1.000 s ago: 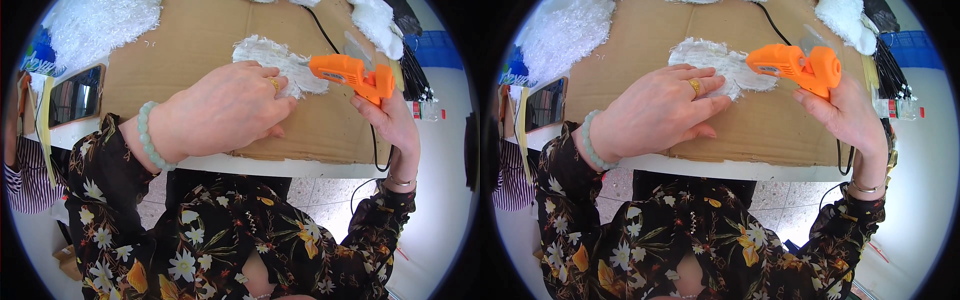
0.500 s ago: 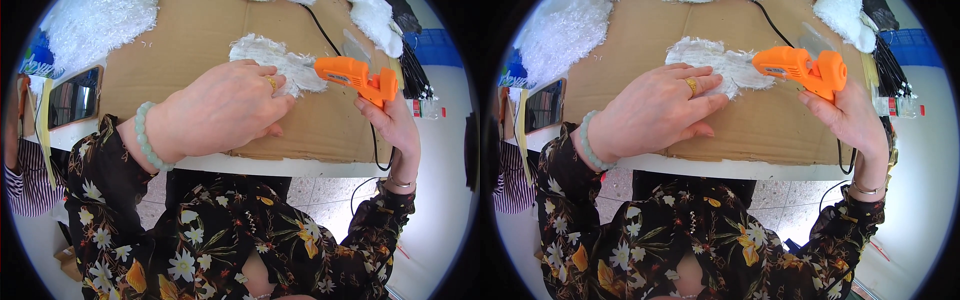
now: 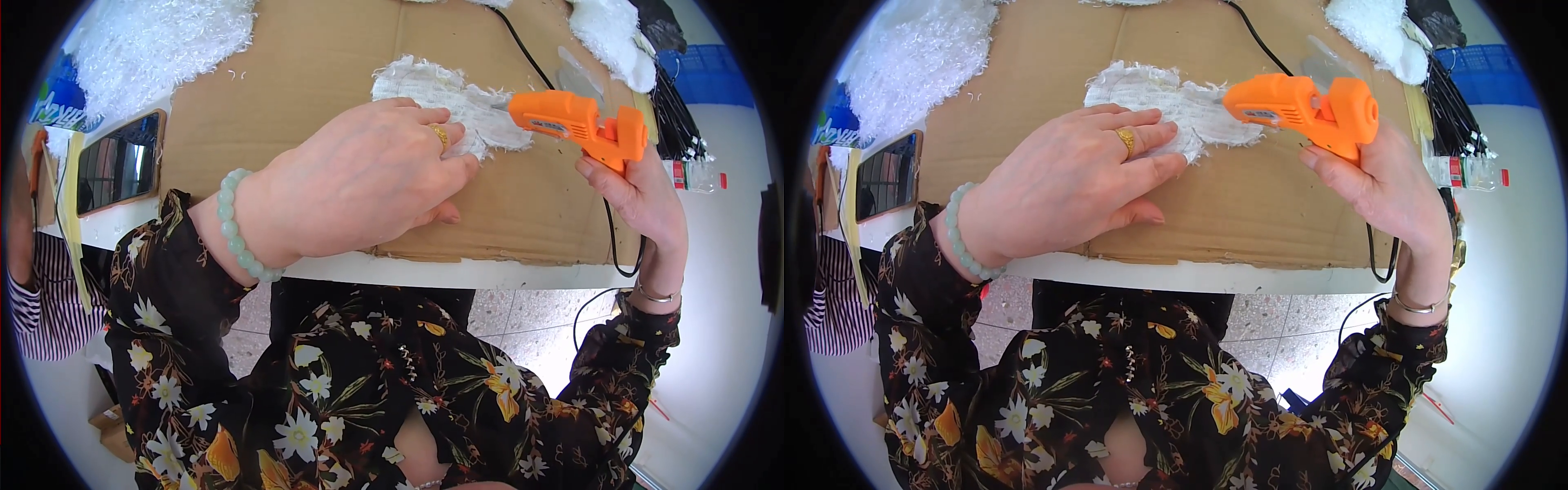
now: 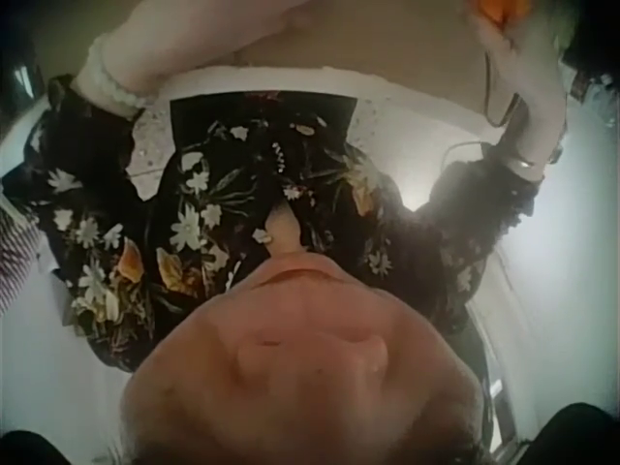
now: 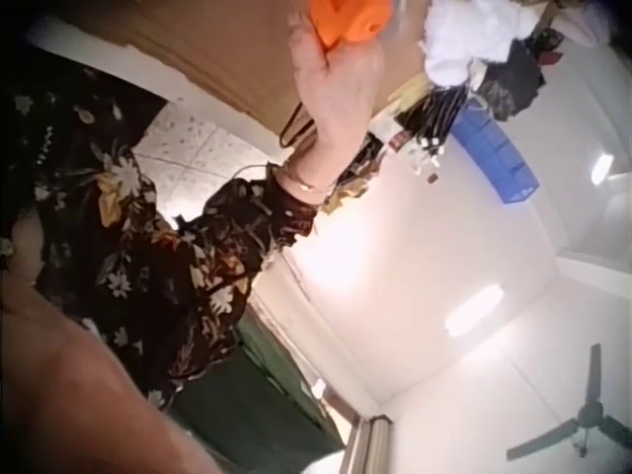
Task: Assemble white cotton-like material onto a cardboard base using a hot glue gun.
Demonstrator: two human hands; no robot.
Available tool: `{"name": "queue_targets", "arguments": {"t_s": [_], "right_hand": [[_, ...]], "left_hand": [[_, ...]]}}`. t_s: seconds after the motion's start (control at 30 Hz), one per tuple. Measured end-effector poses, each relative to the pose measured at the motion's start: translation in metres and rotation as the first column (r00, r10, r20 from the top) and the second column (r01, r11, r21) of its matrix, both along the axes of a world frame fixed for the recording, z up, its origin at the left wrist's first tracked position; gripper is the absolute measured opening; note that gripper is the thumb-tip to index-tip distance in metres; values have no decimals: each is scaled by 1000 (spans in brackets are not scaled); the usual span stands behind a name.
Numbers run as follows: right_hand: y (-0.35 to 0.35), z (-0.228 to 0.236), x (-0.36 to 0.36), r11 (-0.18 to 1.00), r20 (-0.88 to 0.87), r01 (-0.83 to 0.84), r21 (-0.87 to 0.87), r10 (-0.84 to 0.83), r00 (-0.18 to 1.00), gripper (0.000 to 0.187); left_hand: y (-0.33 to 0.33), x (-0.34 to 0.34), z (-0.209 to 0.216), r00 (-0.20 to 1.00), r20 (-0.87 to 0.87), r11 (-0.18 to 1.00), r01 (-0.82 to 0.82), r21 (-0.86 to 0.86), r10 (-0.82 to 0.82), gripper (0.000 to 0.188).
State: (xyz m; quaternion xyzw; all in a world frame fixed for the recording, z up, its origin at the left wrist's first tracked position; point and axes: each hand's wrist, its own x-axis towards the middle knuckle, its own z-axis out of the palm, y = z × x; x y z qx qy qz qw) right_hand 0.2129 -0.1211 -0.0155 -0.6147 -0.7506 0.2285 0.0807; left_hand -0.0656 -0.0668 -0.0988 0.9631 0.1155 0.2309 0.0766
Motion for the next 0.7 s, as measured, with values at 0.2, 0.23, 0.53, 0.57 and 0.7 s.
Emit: {"name": "queue_targets", "arguments": {"t_s": [0.2, 0.23, 0.53, 0.57, 0.7], "right_hand": [[-7, 1, 15, 998, -35, 26, 64, -24, 999, 21], [-8, 0, 16, 996, -67, 32, 79, -26, 997, 21], [0, -3, 8, 1000, -24, 29, 11, -28, 999, 19], [0, -2, 7, 999, -23, 32, 13, -31, 999, 19], [4, -3, 15, 987, -118, 116, -110, -128, 985, 32]], "left_hand": [[-1, 0, 8, 986, -167, 997, -16, -80, 3, 42], [-1, 0, 8, 986, -166, 997, -15, -81, 1, 42], [0, 0, 2, 1000, 23, 1000, 12, -8, -11, 34], [0, 0, 1, 1000, 28, 1000, 9, -1, -9, 34], [-2, -2, 4, 997, -71, 998, -3, -66, -2, 45]]}}
